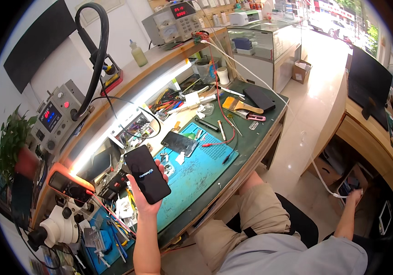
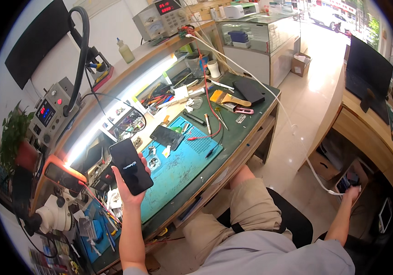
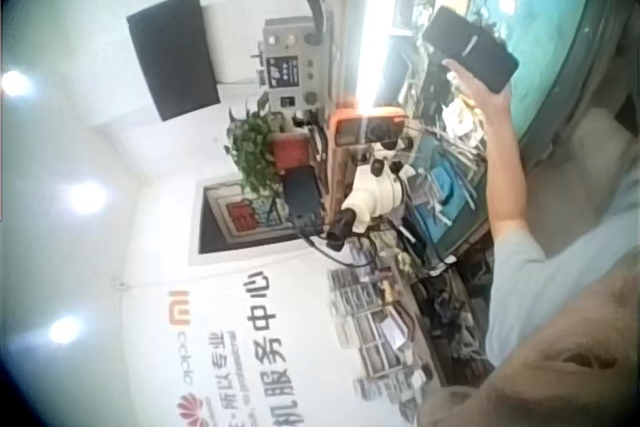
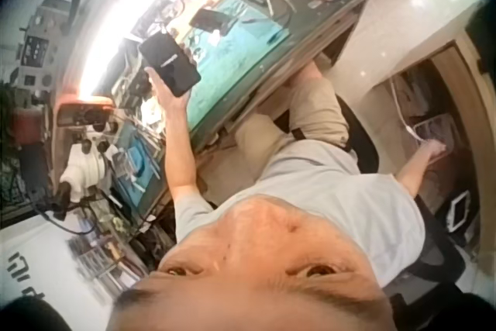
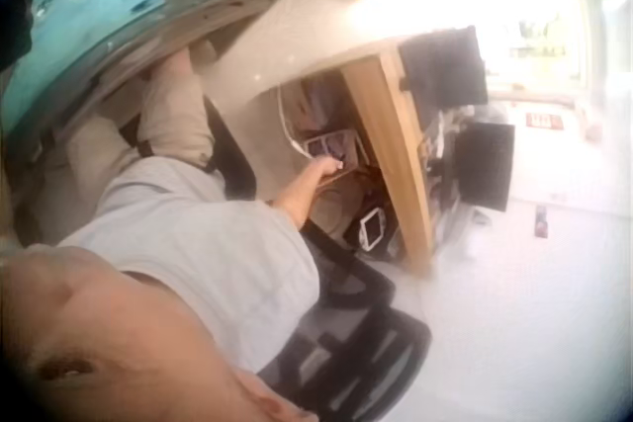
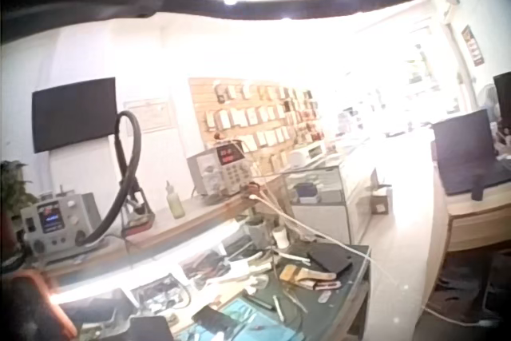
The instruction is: The person uses tweezers to place a small electronic component onto a circuit board. They insert the board into a smartphone chassis, connect a battery, and power on the device. The person repeatedly removes and reinserts the board to test functionality, eventually connecting a charging cable to the phone.
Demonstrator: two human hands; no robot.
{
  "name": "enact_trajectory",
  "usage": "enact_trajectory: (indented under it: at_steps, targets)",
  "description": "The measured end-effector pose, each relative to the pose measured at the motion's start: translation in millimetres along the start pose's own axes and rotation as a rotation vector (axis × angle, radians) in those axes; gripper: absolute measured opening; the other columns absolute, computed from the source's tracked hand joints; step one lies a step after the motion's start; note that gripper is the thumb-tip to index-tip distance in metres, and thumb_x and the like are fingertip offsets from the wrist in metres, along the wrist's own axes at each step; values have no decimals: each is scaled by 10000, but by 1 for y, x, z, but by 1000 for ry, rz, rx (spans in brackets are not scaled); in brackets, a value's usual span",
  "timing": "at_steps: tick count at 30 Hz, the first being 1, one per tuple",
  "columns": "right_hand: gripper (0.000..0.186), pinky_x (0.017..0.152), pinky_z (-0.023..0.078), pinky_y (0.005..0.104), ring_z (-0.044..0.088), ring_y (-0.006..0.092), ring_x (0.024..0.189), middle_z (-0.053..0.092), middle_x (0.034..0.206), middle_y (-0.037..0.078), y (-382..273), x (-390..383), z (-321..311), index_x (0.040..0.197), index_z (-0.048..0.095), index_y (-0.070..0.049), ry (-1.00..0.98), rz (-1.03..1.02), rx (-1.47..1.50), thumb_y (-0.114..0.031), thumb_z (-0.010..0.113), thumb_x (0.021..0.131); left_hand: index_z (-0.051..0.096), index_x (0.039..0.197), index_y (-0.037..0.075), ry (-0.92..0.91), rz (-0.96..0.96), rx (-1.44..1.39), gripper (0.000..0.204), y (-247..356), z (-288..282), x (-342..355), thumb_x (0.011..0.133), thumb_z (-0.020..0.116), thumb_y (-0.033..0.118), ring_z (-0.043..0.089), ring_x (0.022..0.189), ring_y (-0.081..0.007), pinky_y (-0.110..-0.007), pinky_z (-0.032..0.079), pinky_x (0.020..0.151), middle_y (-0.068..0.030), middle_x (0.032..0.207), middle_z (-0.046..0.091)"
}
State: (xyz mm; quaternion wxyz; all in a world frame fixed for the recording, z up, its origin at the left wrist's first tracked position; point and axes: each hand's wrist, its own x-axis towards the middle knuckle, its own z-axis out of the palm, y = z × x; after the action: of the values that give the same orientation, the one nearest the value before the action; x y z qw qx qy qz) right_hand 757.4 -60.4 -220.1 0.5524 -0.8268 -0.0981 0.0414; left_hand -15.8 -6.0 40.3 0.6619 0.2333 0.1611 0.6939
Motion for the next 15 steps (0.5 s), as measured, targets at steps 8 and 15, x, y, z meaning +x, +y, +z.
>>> enact_trajectory:
  at_steps: [8, 15]
  targets:
    - [211, 535, 415, 205, 532, 38, 633, 634, 843, -10, -237, -337, 38, 1149, 651, -51, -1679, -166, 371, -167, 624, 975, 374, 1495, 60, -38, 9, -21, 738, -2, -7, -1, 978, 541, 559, 506, 1298, -303, -479, 471, 1028, -166, 1443, 487]
    - [246, 495, 333, 196, 437, 15, 593, 590, 836, -34, -306, -495, 61, 1171, 672, -58, -2121, 6, 464, -242, 579, 1037, 391, 1487, 55, -90, 83, -113, 729, 7, 2, 2, 975, 544, 550, 488, 1310, -330, -489, 445, 1062, -188, 1453, 475]
